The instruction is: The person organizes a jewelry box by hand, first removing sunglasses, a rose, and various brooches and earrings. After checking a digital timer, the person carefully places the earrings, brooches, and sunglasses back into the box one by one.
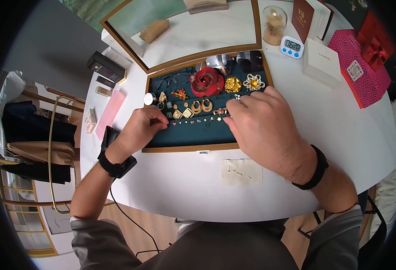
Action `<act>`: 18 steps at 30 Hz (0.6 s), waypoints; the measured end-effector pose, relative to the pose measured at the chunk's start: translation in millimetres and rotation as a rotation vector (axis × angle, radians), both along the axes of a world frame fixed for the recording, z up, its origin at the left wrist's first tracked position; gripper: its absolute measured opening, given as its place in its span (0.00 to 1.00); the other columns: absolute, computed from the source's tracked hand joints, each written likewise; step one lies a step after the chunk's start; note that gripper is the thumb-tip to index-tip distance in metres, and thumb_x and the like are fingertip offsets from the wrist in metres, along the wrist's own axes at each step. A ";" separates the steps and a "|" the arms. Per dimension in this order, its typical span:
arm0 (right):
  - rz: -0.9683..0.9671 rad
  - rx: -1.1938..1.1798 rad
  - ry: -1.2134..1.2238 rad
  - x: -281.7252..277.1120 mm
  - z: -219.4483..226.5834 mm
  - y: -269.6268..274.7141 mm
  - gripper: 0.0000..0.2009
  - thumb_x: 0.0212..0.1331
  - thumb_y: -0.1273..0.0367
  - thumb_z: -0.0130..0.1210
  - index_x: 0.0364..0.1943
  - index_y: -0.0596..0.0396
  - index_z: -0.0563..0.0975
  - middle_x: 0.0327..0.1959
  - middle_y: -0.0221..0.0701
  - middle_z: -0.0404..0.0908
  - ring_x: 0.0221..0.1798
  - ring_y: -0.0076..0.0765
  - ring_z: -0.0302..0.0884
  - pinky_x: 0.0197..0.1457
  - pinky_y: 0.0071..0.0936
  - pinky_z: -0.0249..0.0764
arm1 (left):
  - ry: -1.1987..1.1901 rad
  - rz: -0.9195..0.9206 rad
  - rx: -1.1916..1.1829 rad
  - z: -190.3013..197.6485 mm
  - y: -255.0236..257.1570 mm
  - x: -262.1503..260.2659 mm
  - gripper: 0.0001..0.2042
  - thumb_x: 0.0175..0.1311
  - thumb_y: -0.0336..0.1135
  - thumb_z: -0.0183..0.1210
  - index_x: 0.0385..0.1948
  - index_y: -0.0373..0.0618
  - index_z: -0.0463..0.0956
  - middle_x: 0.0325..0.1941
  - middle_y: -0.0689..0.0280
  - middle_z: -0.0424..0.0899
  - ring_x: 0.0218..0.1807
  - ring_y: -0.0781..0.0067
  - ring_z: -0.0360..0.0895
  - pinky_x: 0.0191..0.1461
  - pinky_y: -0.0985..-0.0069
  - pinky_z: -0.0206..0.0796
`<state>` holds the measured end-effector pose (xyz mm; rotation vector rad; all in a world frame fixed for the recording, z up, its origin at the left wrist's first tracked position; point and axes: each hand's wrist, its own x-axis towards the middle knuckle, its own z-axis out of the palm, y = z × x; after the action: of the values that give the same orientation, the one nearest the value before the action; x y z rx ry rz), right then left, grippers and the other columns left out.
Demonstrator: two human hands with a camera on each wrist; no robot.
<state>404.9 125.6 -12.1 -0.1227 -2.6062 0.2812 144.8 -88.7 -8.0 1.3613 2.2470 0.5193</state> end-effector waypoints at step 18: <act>0.009 -0.001 -0.014 0.2 0.6 -2.1 0.07 0.61 0.70 0.70 0.36 0.56 0.82 0.27 0.33 0.84 0.36 0.41 0.83 0.47 0.39 0.72 | 0.127 0.036 -0.196 12.2 19.5 1.3 0.06 0.61 0.24 0.77 0.35 0.36 0.88 0.32 0.61 0.89 0.36 0.75 0.85 0.43 0.74 0.78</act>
<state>405.1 123.6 -11.5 -0.1132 -2.6216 0.2859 146.1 -69.1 4.2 1.2883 2.3570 0.2218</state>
